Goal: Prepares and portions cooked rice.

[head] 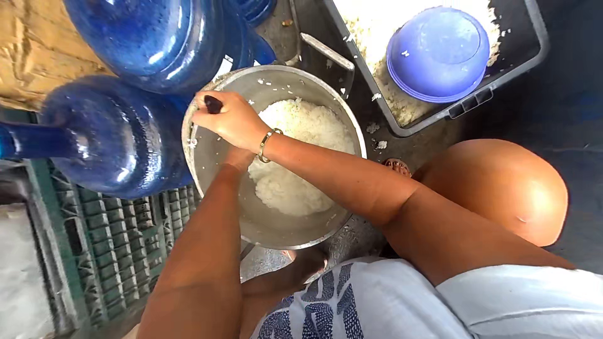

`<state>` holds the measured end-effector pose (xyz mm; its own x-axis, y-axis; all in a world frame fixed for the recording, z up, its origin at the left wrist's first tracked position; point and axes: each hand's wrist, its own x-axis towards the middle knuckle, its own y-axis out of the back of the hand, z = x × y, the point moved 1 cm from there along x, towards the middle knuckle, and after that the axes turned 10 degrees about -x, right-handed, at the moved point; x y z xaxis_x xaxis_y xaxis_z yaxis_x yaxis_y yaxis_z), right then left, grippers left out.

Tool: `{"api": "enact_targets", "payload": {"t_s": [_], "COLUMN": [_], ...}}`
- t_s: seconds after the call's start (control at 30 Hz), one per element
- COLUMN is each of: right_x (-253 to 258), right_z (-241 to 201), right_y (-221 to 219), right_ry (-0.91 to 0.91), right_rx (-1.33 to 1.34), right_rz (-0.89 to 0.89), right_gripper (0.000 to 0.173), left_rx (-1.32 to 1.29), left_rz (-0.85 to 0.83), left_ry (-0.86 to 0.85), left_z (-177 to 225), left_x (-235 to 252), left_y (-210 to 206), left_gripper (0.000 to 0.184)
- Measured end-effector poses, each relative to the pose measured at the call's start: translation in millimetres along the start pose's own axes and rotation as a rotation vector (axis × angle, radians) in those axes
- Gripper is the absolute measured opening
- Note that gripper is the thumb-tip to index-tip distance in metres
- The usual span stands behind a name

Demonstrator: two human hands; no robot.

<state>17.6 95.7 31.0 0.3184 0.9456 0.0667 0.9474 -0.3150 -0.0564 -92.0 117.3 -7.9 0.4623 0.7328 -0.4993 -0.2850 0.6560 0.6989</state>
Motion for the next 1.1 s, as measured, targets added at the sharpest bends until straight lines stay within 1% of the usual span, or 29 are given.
{"api": "enact_targets", "payload": {"t_s": [0.07, 0.1, 0.13, 0.17, 0.23, 0.3, 0.43, 0.53, 0.67, 0.8, 0.87, 0.9, 0.93, 0.97, 1.0, 1.03, 1.07, 1.1], "right_x": [8, 10, 13, 17, 19, 18, 17, 13, 7, 4, 2, 1, 1, 0, -2, -5, -8, -13], "right_z": [16, 23, 31, 40, 50, 49, 39, 33, 25, 16, 9, 3, -7, -20, -37, -52, -66, -79], "right_y": [4, 6, 7, 6, 4, 1, -4, -7, -5, 2, 8, 9, 10, 11, 10, 8, 4, 1], "right_ry": [-0.114, -0.189, -0.255, -0.305, -0.371, -0.42, -0.483, -0.5, -0.516, -0.596, -0.62, -0.592, -0.525, -0.418, -0.283, -0.145, -0.03, 0.042], "right_rx": [0.104, 0.18, 0.273, 0.359, 0.429, 0.408, 0.314, 0.266, 0.168, -0.001, -0.035, -0.039, -0.049, -0.076, -0.116, -0.159, -0.232, -0.332], "right_rz": [0.022, 0.029, 0.033, 0.033, 0.011, -0.028, -0.112, -0.193, -0.25, -0.337, -0.384, -0.39, -0.384, -0.359, -0.331, -0.316, -0.326, -0.363], "right_gripper": [0.008, 0.006, 0.014, 0.022, 0.026, 0.026, 0.018, 0.021, 0.021, 0.023, 0.022, 0.022, 0.023, 0.023, 0.02, 0.016, 0.019, 0.025], "left_rx": [-0.122, -0.235, -0.361, -0.453, -0.521, -0.565, -0.682, -0.762, -0.837, -1.011, -1.06, -1.077, -1.093, -1.113, -1.139, -1.141, -1.132, -1.088], "left_rz": [0.004, 0.016, 0.018, 0.031, 0.032, 0.031, 0.057, 0.049, 0.038, -0.017, -0.059, -0.081, -0.091, -0.07, -0.036, -0.019, -0.042, -0.104], "left_ry": [0.022, 0.051, 0.074, 0.105, 0.166, 0.187, 0.2, 0.187, 0.194, 0.193, 0.202, 0.183, 0.15, 0.117, 0.078, 0.024, -0.057, -0.145], "left_z": [2, -7, -21, -33, -48, -50, -53, -49, -49, -28, -18, -13, -7, -1, 2, 0, -6, -13], "left_x": [8, 14, 21, 29, 33, 24, 10, -3, -14, -33, -41, -43, -46, -48, -48, -47, -42, -32], "left_y": [-8, -15, -23, -29, -36, -39, -45, -49, -60, -83, -87, -85, -80, -73, -65, -56, -45, -33], "left_gripper": [0.036, 0.031, 0.028, 0.02, 0.012, 0.007, 0.012, 0.011, 0.017, 0.027, 0.03, 0.031, 0.032, 0.032, 0.028, 0.02, 0.014, 0.013]}}
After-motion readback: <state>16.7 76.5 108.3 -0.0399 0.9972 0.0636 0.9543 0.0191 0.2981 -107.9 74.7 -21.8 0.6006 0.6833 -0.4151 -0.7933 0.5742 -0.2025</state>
